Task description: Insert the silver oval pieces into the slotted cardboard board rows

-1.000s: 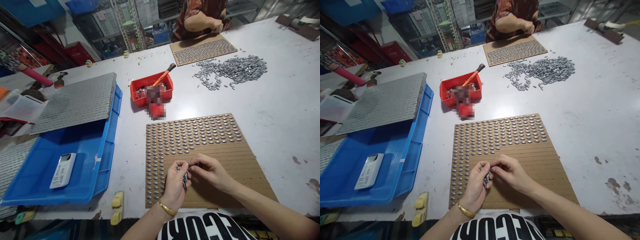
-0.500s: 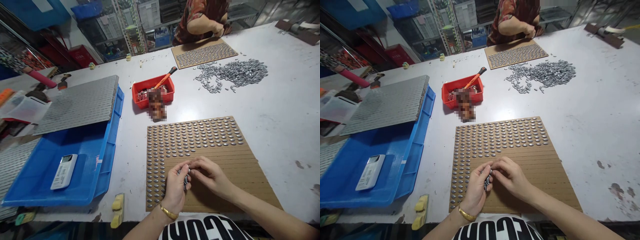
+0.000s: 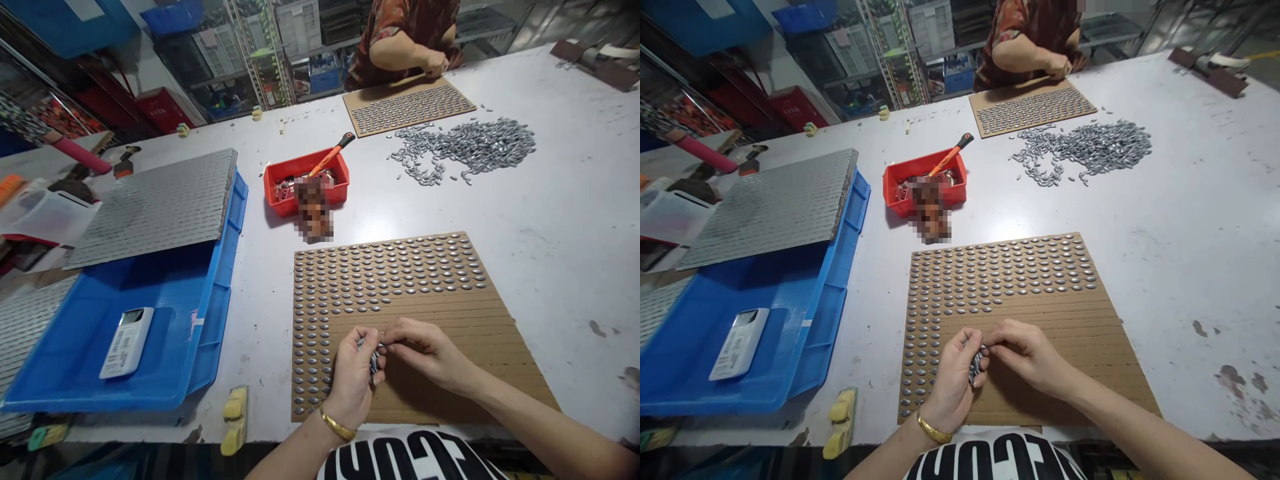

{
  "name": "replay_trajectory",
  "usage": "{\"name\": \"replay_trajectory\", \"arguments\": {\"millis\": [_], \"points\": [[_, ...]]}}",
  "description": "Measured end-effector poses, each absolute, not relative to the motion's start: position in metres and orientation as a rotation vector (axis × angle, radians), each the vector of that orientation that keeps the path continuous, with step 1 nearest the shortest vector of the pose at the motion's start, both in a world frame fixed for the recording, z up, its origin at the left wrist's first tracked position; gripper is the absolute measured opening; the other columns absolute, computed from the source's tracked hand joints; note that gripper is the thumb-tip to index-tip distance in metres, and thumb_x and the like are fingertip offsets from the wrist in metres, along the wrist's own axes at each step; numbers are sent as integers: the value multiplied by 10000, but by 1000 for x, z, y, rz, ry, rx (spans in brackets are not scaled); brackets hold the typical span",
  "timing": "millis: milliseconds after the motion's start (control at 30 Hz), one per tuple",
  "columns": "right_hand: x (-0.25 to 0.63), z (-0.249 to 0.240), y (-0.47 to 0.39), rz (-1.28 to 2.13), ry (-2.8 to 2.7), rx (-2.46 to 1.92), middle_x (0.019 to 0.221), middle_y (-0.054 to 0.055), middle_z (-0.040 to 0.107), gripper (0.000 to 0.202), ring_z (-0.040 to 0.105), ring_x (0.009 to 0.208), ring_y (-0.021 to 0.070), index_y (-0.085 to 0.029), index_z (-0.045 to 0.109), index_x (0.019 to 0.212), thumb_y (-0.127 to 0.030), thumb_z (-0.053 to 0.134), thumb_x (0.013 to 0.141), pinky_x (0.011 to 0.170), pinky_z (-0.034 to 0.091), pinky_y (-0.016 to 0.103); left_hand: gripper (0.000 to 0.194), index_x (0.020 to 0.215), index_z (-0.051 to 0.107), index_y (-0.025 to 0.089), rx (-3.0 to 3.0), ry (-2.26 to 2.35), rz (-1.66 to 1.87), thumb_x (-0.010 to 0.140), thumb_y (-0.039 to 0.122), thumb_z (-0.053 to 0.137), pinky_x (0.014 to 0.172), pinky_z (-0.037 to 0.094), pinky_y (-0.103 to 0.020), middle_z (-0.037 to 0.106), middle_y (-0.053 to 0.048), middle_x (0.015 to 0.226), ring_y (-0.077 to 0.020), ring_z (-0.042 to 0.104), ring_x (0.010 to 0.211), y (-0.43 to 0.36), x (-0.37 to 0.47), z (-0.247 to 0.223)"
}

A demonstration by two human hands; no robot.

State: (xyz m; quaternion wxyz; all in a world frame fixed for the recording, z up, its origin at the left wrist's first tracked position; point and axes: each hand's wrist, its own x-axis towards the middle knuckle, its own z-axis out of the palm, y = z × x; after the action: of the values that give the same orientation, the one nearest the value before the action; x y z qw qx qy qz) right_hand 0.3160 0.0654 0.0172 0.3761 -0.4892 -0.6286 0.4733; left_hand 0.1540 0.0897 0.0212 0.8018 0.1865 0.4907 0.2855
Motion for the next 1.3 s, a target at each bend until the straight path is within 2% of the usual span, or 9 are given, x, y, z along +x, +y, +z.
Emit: {"name": "replay_trajectory", "arguments": {"millis": [100, 233, 433, 733, 900, 1100, 1300], "points": [[324, 13, 66, 1069, -1668, -1317, 864, 57, 663, 171, 621, 800, 163, -213, 657, 948, -234, 488, 933, 730, 503, 288, 342, 872, 560, 159, 291, 1049, 603, 786, 485, 623, 370, 231, -154, 575, -17, 696, -68, 472, 498, 96, 151, 28], [339, -1, 70, 699, -1784, -1431, 928, 86, 659, 166, 622, 847, 190, -214, 641, 1003, -223, 499, 917, 732, 516, 315, 279, 997, 594, 155, 209, 1017, 690, 801, 355, 591, 374, 280, -165, 614, -42, 764, -96, 537, 555, 104, 141, 38], [344, -27, 77, 388, -2034, -1497, 944, 103, 663, 247, 612, 846, 191, -197, 643, 1040, -145, 431, 924, 732, 515, 313, 258, 998, 609, 155, 235, 1011, 571, 784, 296, 636, 377, 237, -148, 566, -14, 739, -61, 484, 534, 97, 139, 36], [341, -33, 84, 265, -2180, -1492, 1000, 110, 655, 310, 594, 888, 195, -192, 638, 1116, -104, 435, 900, 753, 507, 285, 329, 953, 639, 151, 295, 1007, 513, 712, 346, 752, 411, 246, -148, 567, -13, 752, -46, 464, 565, 89, 142, 28], [340, -31, 86, 179, -2263, -1538, 977, 119, 644, 291, 572, 872, 197, -161, 650, 1061, -116, 397, 924, 725, 500, 277, 310, 876, 619, 156, 286, 1028, 542, 692, 352, 772, 413, 244, -146, 552, 1, 734, -45, 461, 569, 87, 145, 25], [342, -33, 85, 190, -2346, -1520, 984, 125, 627, 289, 558, 890, 211, -154, 633, 1087, -98, 417, 902, 729, 501, 291, 245, 918, 611, 150, 295, 1008, 556, 747, 287, 720, 414, 255, -147, 578, -27, 790, -55, 482, 598, 89, 145, 24], [344, -28, 87, 292, -2271, -1530, 975, 121, 627, 286, 584, 865, 198, -154, 635, 1055, -83, 403, 903, 726, 499, 286, 244, 934, 617, 137, 321, 1003, 573, 735, 233, 719, 412, 257, -145, 597, -49, 841, -56, 483, 616, 91, 146, 25]]}}
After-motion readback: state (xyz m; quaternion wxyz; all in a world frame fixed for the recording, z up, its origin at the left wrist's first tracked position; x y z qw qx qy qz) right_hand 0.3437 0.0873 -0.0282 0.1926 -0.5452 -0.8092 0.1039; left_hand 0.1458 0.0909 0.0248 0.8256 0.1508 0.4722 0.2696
